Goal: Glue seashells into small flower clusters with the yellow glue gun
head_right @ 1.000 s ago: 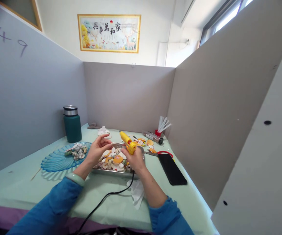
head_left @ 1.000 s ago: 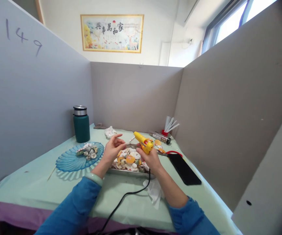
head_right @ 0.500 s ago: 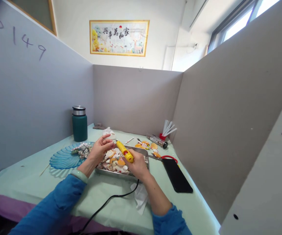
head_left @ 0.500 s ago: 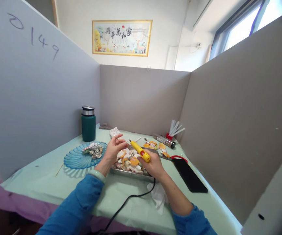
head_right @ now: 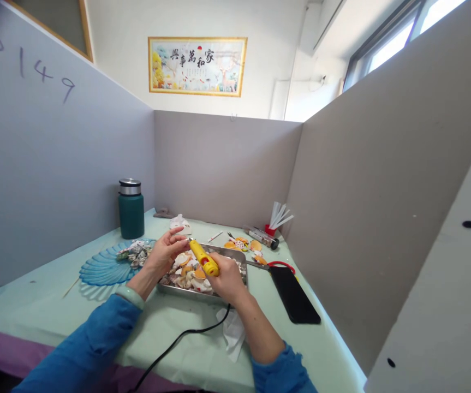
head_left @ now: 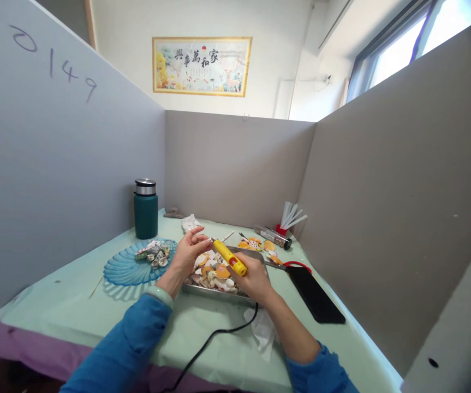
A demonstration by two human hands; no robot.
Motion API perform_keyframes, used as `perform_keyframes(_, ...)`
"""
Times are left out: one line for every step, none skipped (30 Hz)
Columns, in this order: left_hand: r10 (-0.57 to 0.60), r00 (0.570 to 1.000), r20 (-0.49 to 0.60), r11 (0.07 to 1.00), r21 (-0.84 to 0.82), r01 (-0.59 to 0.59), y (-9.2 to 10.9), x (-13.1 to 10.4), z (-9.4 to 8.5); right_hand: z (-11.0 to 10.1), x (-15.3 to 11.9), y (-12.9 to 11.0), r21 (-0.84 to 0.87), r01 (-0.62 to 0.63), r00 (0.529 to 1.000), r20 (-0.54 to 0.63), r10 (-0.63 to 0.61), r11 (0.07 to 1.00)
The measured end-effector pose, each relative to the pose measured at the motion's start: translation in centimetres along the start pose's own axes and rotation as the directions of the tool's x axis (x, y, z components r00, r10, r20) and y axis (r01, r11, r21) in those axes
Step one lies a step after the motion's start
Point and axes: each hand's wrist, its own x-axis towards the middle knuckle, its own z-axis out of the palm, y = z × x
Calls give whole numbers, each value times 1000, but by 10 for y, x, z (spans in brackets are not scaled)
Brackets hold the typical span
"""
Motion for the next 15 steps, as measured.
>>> perform_keyframes(0,1000,0,1000,-1,0,0,0,0,0,0,0,-1,-1,1000,-3,1,1000)
perform_keyframes(1,1000,1,1000,-4,-1,-1,1,-1,0,0,1,-3,-1,1000,-8,1,1000)
perform_keyframes(3,1000,3,1000,-8,-3,-1,1,-2,0,0,1,-5,-2,1000,-15,2,1000)
perform_keyframes(5,1000,4,1000,-14,-5,-2,1,-3,0,1,1,-7,-2,1000,-24,2,1000)
perform_keyframes(6,1000,5,1000,-23,-6,-2,2,-4,0,1,2,-8,-3,1000,-30,3,1000)
perform_keyframes(6,1000,7,999,-33,-6,-2,2,-5,0,1,2,-10,-3,999,-35,2,1000)
perform_keyframes(5,1000,9,999,-44,-4,-2,3,-5,0,1,2,-12,-2,999,-38,2,1000)
perform_keyframes(3,1000,12,999,-54,-2,-2,3,-5,1,1,2,-16,-1,999,-38,1,1000)
perform_keyframes(0,1000,15,998,-63,1,-2,2,-5,1,1,2,-21,-1,999,-37,0,1000)
perform_keyframes(-3,1000,17,997,-71,5,-1,2,-5,1,1,2,-27,1,999,-35,-2,1000)
perform_keyframes(-10,1000,20,997,-79,11,0,2,-4,1,0,2,-35,4,999,-33,-5,999)
perform_keyframes(-18,1000,24,996,-86,20,1,1,-4,1,0,3,-42,6,999,-31,-8,999)
perform_keyframes(-28,999,30,995,-93,31,1,0,-3,1,0,2,-48,8,1000,-28,-10,999)
perform_keyframes(-38,999,38,994,-97,41,2,-1,-2,1,0,2,-52,11,1000,-26,-12,999)
perform_keyframes(-46,998,44,994,-98,50,3,-1,-2,1,0,2,-55,13,1000,-24,-14,998)
